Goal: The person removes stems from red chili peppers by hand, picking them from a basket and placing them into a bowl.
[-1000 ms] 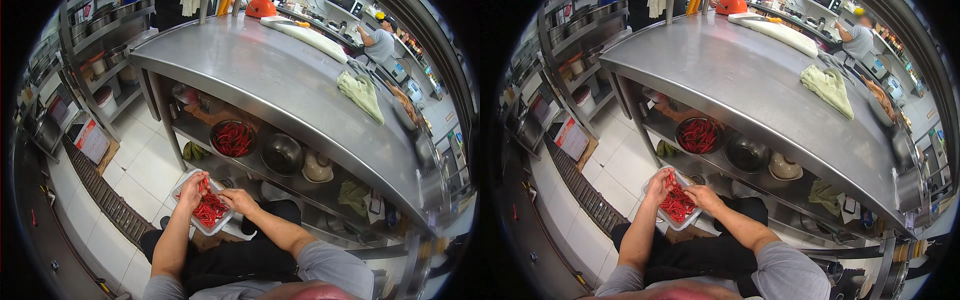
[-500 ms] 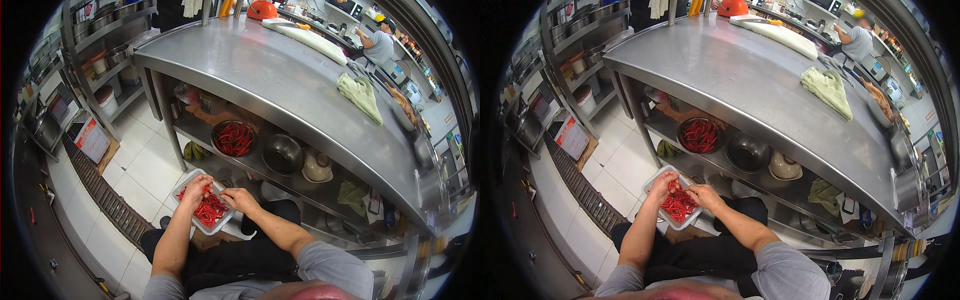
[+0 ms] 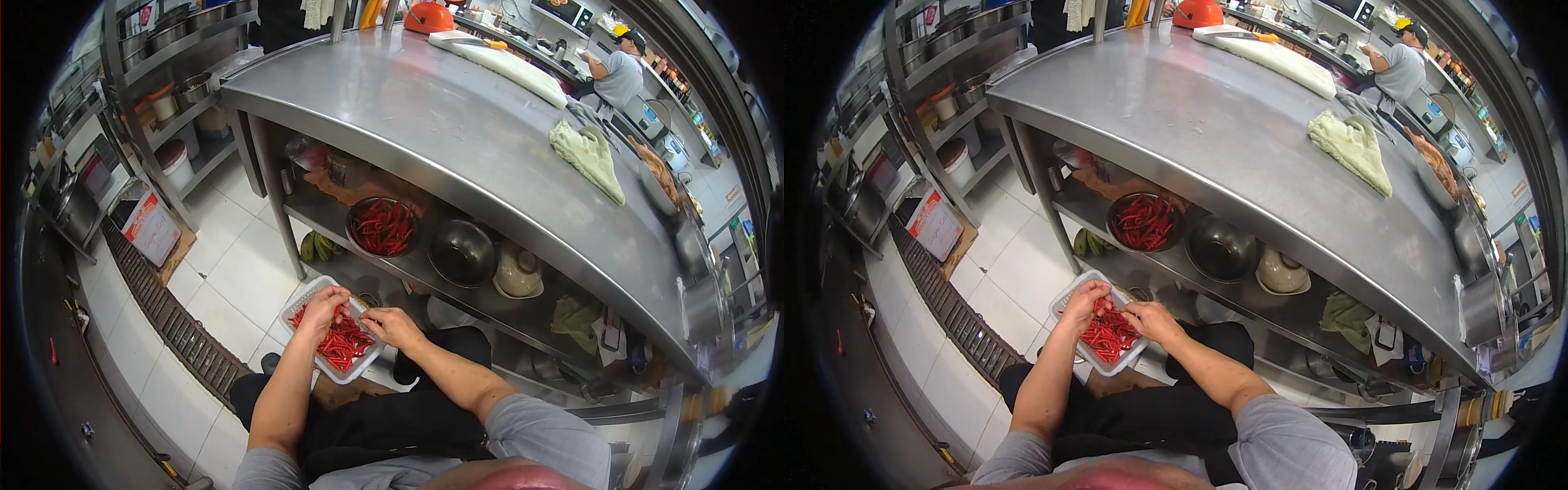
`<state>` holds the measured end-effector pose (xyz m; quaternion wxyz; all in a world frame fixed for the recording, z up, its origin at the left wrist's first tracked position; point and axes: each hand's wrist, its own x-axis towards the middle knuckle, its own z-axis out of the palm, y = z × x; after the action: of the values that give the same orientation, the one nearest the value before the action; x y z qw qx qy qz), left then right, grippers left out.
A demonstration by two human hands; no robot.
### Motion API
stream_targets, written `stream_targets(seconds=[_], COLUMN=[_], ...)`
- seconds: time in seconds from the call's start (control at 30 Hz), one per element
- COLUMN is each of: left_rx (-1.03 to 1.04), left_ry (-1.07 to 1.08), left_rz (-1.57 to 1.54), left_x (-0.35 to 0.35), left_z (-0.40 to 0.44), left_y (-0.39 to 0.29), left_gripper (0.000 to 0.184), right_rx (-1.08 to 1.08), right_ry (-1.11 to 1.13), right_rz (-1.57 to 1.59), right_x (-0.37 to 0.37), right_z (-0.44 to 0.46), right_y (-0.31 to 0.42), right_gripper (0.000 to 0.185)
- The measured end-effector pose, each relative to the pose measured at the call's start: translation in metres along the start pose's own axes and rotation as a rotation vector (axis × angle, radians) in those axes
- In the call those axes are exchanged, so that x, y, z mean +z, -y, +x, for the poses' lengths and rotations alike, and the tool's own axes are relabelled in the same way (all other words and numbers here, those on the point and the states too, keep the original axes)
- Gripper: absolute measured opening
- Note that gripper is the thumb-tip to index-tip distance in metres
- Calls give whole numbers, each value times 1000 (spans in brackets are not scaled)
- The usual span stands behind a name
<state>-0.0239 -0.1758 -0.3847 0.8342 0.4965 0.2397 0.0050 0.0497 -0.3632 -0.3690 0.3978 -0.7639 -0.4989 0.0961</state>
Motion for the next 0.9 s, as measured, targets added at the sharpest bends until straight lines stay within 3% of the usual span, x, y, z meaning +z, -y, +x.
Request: stream_targets(seconds=[0.53, 0.6, 0.67, 0.73, 0.87, 0.9], left_rx=[8, 145, 447, 368, 205, 257], left_ry=[-2, -43, -186, -149, -46, 3], left_rz=[68, 625, 1328, 1416, 1484, 1509], left_x=[-7, -17, -13, -29, -33, -28], left_z=[14, 26, 13, 23, 17, 4], left_y=[12, 26, 17, 30, 23, 13], left_gripper=[10, 14, 21, 26, 22, 26], right_rx=[-1, 6, -32, 60, 62, 251], right_ry=[5, 3, -69, -79, -408, -480], right_rz=[-2, 1, -72, -34, -86, 7], right_x=[0, 0, 0, -7, -69, -88], right_z=[1, 0, -2, -6, -11, -13], right_y=[-5, -9, -18, -14, 30, 42], right_gripper=[16, 15, 14, 14, 14, 13])
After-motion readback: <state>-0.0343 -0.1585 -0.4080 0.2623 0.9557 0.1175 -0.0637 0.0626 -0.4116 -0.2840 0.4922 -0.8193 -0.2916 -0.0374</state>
